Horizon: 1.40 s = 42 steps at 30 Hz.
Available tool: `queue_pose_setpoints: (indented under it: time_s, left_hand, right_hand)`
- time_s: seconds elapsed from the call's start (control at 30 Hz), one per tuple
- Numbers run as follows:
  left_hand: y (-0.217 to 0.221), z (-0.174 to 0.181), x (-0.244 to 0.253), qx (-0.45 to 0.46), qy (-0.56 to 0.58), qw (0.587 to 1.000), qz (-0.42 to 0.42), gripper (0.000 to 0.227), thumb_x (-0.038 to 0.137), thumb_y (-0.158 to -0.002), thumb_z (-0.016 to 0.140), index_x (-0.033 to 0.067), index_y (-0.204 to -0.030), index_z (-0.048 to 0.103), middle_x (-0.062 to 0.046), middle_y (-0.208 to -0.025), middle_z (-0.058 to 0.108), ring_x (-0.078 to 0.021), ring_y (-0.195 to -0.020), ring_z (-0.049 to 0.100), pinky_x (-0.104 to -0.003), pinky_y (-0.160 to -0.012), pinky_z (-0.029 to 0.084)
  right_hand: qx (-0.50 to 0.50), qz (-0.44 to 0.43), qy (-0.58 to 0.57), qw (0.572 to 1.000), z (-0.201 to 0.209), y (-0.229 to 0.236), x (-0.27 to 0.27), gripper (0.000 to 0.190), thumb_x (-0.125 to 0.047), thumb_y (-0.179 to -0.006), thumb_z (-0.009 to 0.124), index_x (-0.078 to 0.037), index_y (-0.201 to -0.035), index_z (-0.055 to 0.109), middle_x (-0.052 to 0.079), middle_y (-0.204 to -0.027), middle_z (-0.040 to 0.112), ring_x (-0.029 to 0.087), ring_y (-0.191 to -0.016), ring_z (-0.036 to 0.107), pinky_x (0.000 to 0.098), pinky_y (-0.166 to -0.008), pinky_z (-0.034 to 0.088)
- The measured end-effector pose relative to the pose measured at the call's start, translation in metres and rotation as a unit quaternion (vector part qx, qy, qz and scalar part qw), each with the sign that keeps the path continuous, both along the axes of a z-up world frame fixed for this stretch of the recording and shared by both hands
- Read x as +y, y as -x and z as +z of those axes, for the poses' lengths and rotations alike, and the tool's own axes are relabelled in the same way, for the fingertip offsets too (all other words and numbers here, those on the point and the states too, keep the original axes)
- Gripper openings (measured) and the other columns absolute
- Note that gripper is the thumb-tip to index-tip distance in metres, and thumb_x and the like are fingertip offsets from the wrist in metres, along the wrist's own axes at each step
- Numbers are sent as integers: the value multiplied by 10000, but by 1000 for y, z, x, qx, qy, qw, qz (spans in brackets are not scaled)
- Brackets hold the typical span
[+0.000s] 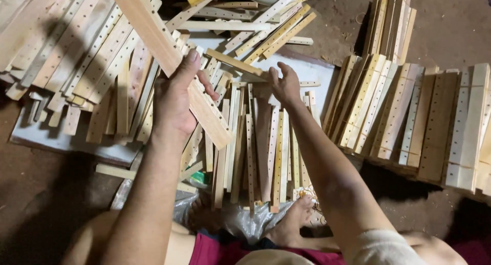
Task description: The person is sorting and organizing wooden slats on the floor, likely preparing them for frame assembly.
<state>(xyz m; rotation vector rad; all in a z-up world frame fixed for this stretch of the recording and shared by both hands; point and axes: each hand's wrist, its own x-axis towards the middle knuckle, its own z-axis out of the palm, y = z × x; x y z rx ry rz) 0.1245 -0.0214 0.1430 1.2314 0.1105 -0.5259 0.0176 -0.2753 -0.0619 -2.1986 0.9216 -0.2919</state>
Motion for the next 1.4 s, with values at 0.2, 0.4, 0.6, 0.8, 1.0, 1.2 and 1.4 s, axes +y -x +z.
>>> queue_pose_setpoints:
  time_s: [0.2,0.4,0.6,0.8,1.0,1.2,1.4]
  left_hand:
    - [-11,-12,-7,10,-22,1000,-11,444,418,-841,806,72,-629,624,-177,-468,596,-278,-445,653,-284,-578,550]
    - [-23,-30,-1,39,-6,996,-78,367,418,-861,746,52,-869,728,-33,-564,594,-177,-470,612,-329,-534,572]
    - [-26,-42,4,47,-27,994,-96,468,433,-869,712,30,-1102,756,-29,-557,598,-182,-475,628,-349,-580,589]
    - [-23,-65,-2,36,-31,999,-5,368,310,-872,805,-9,-814,630,-208,-501,604,-324,-458,689,-409,-572,628]
    - [-21,-73,-4,57,-44,997,-7,375,328,-850,820,17,-764,629,-206,-507,621,-321,-470,700,-382,-572,604]
    - [-14,-51,-10,61,-32,998,1,346,291,-842,832,1,-838,642,-193,-523,636,-311,-438,689,-393,-528,608]
    - [-14,-59,-8,78,-35,996,6,336,247,-833,840,-4,-851,618,-172,-555,634,-296,-442,684,-399,-495,608]
  right_hand:
    - [-16,33,-44,998,-1,-64,29,424,-279,-994,637,-23,-1332,629,310,-1177,696,451,-1144,668,568,-1023,517]
    - [-45,16,82,995,-40,-133,-15,877,-132,-977,651,-53,-1608,48,70,-914,736,186,-735,714,291,-564,589]
    - [13,-98,92,991,2,-140,-31,498,-428,-941,496,-22,-1019,773,155,-875,782,305,-752,742,380,-697,583]
    - [126,-60,30,990,-17,-137,-26,612,-624,-950,423,-174,-758,791,184,-740,723,432,-881,731,535,-788,548]
    - [20,-183,-165,969,-36,-138,-8,452,-511,-942,693,-118,-1151,772,138,-1081,763,336,-1106,712,466,-977,551]
    - [25,-262,-194,945,-46,-165,-19,439,-468,-659,826,-122,-930,806,135,-995,773,322,-1112,705,438,-997,532]
    - [-110,-347,-147,920,-96,-142,-50,239,-231,-649,777,-96,-798,648,111,-798,702,285,-958,725,416,-886,539]
